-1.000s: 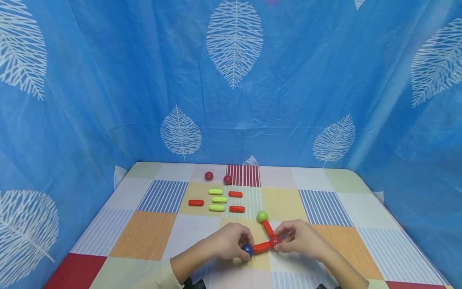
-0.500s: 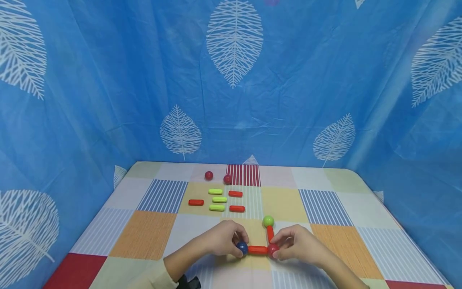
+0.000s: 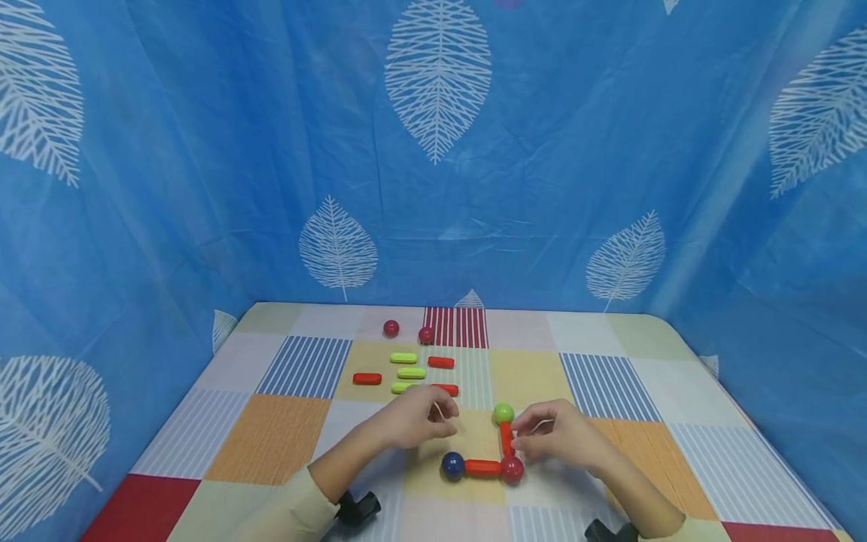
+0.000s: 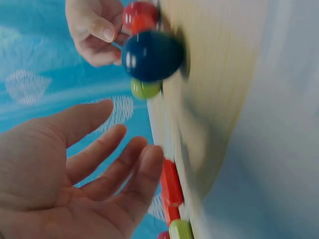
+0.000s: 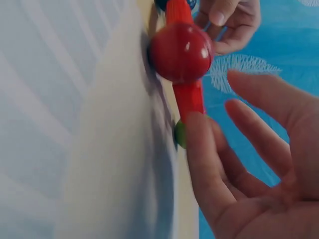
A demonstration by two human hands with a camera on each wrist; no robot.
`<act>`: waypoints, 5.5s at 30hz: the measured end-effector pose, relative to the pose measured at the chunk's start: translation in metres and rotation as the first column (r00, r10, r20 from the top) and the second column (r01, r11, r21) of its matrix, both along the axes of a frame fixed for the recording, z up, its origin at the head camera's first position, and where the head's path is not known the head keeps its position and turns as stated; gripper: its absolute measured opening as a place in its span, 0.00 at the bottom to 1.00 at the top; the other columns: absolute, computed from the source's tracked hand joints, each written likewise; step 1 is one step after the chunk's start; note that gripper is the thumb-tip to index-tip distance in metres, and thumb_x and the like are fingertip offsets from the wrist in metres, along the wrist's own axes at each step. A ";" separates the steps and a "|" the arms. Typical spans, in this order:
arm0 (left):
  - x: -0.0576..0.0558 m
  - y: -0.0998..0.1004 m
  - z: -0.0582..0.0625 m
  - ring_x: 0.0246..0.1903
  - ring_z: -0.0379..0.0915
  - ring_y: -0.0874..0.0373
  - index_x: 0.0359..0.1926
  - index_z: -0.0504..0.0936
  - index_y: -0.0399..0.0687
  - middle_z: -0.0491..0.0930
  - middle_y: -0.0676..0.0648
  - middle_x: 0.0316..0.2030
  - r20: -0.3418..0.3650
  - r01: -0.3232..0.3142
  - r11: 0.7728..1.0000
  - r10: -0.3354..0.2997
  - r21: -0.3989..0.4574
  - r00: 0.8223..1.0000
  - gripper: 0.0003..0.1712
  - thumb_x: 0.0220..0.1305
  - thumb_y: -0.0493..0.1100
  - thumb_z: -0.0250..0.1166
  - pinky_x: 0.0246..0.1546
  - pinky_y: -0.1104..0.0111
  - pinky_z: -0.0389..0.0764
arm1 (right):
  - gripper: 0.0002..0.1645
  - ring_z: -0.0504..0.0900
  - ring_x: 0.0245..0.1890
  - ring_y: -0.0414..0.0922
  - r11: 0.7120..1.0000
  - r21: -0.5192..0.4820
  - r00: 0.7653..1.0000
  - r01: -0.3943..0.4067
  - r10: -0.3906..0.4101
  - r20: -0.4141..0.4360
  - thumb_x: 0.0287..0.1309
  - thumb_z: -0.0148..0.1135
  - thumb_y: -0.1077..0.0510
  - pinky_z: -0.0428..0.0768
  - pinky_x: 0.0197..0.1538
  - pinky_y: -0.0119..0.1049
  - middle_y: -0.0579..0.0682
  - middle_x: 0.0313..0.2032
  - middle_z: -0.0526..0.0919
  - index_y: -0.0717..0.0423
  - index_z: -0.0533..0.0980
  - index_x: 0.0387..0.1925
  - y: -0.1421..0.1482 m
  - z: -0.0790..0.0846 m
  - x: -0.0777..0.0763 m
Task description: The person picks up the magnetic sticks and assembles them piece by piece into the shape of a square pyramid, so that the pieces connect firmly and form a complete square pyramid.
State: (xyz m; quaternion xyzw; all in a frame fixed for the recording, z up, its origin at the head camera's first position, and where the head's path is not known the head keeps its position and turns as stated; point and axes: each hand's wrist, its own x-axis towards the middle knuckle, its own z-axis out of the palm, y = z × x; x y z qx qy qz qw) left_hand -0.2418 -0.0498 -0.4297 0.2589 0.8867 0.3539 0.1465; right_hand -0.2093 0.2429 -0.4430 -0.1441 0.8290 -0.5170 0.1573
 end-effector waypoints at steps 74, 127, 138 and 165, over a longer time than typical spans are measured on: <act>-0.043 0.032 -0.022 0.34 0.76 0.68 0.41 0.89 0.54 0.85 0.60 0.33 -0.036 0.076 0.995 -0.074 0.059 0.997 0.12 0.58 0.34 0.75 0.41 0.75 0.79 | 0.21 0.86 0.43 0.46 0.993 0.043 0.994 0.108 -0.106 -0.030 0.54 0.76 0.58 0.85 0.46 0.37 0.56 0.45 0.89 0.61 0.84 0.51 -0.010 -0.009 -0.033; -0.133 0.006 -0.024 0.55 0.74 0.48 0.61 0.81 0.45 0.75 0.41 0.59 -0.057 -0.443 0.886 0.454 0.133 0.889 0.22 0.67 0.37 0.68 0.58 0.57 0.82 | 0.20 0.82 0.42 0.45 0.990 0.093 0.994 0.111 -0.109 -0.020 0.53 0.76 0.60 0.83 0.43 0.35 0.52 0.43 0.88 0.58 0.85 0.49 -0.009 -0.010 -0.037; -0.137 0.007 -0.026 0.50 0.76 0.50 0.54 0.83 0.47 0.79 0.43 0.53 -0.027 -0.467 0.869 0.477 0.162 0.879 0.18 0.63 0.36 0.71 0.52 0.58 0.84 | 0.19 0.81 0.42 0.45 0.991 0.093 0.995 0.099 -0.097 -0.024 0.54 0.76 0.60 0.83 0.42 0.34 0.53 0.44 0.88 0.58 0.85 0.49 -0.008 -0.011 -0.037; -0.101 -0.005 -0.012 0.48 0.81 0.53 0.52 0.85 0.50 0.84 0.49 0.46 -0.068 -0.231 0.948 0.251 0.220 0.966 0.18 0.61 0.39 0.75 0.50 0.62 0.86 | 0.20 0.82 0.42 0.45 0.993 0.078 0.996 0.087 -0.085 -0.029 0.54 0.75 0.60 0.83 0.42 0.33 0.52 0.44 0.88 0.58 0.84 0.49 -0.008 -0.011 -0.039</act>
